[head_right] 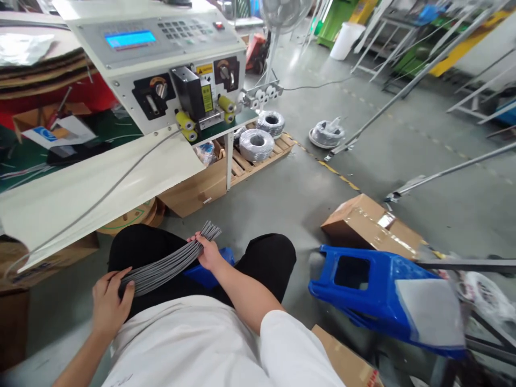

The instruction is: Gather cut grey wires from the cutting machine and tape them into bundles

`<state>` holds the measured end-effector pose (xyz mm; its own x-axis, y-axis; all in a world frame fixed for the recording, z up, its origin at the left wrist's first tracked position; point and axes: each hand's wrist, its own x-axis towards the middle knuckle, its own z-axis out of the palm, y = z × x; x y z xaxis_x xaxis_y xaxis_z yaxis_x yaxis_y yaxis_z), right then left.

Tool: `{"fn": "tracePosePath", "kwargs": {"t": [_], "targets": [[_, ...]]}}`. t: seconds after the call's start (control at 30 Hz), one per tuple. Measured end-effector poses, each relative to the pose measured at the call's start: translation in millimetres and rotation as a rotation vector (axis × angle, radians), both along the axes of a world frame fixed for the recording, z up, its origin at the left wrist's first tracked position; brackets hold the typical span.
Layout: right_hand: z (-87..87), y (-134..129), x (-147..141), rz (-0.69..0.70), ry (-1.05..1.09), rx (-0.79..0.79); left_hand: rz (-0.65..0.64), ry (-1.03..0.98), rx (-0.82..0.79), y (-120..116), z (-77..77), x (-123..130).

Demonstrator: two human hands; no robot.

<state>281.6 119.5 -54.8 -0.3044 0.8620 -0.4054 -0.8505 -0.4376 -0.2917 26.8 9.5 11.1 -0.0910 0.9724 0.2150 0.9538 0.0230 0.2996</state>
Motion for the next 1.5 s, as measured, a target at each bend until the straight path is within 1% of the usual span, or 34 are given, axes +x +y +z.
{"fn": "tracePosePath", "kwargs": {"t": [0.17, 0.3, 0.43, 0.53, 0.67, 0.73, 0.8, 0.87, 0.93, 0.97, 1.0, 1.07, 1.13, 1.17, 1.2, 1.27, 1.33, 1.4, 1.5], "targets": [[3.9, -1.4, 2.5, 0.014, 0.025, -0.007, -0.089, 0.111, 0.006, 6.0, 0.0, -5.6], [4.3, -1.2, 2.6, 0.004, 0.013, -0.003, -0.114, 0.185, 0.015, 8.7, -1.7, -7.6], [0.3, -1.0, 1.1, -0.026, -0.02, 0.008, -0.139, 0.282, -0.029, 13.3, -0.1, -9.9], [-4.1, -0.7, -0.6, -0.054, -0.047, -0.018, -0.213, 0.327, -0.069, 22.2, 0.3, -14.5], [-7.1, 0.2, -1.6, -0.061, -0.063, -0.06, -0.331, 0.315, -0.107, 31.7, 1.1, -19.9], [-7.3, 0.5, -1.6, -0.065, -0.061, -0.065, -0.373, 0.31, -0.097, 33.0, 6.6, -18.5], [-7.6, 0.5, -1.4, -0.064, -0.056, -0.061, -0.458, 0.326, -0.07, 34.5, 17.8, -12.3], [-7.8, 0.1, -1.3, -0.046, -0.059, -0.056, -0.564, 0.35, -0.017, 39.6, 34.3, -1.4], [-7.1, -0.7, -1.0, -0.014, -0.069, -0.054, -0.609, 0.357, 0.073, 50.8, 54.8, 12.1], [-6.2, -1.2, -0.8, -0.002, -0.08, -0.051, -0.593, 0.35, 0.13, 59.2, 65.9, 18.8], [-5.0, -1.6, -0.5, 0.007, -0.095, -0.048, -0.549, 0.338, 0.188, 69.5, 77.2, 24.8], [-1.7, -2.5, 0.2, 0.019, -0.13, -0.035, -0.39, 0.311, 0.276, 94.1, 98.5, 32.8], [1.7, -3.1, 0.9, 0.033, -0.159, -0.026, -0.185, 0.299, 0.293, 120.1, 115.0, 34.8], [2.9, -3.2, 1.2, 0.036, -0.168, -0.027, -0.104, 0.299, 0.274, 131.7, 120.7, 33.9], [3.8, -3.2, 1.4, 0.032, -0.175, -0.031, -0.052, 0.3, 0.244, 141.6, 124.6, 32.2], [4.1, -2.9, 2.0, 0.015, -0.185, -0.045, -0.033, 0.296, 0.185, 154.3, 127.5, 27.6], [3.5, -2.0, 2.4, 0.006, -0.187, -0.053, -0.082, 0.29, 0.174, 156.5, 125.5, 22.1], [2.9, -0.9, 2.4, 0.012, -0.176, -0.052, -0.128, 0.279, 0.233, 148.6, 121.1, 15.7], [3.0, 0.7, 1.8, 0.011, -0.158, -0.056, -0.179, 0.288, 0.349, 121.6, 113.0, 6.9]]}}
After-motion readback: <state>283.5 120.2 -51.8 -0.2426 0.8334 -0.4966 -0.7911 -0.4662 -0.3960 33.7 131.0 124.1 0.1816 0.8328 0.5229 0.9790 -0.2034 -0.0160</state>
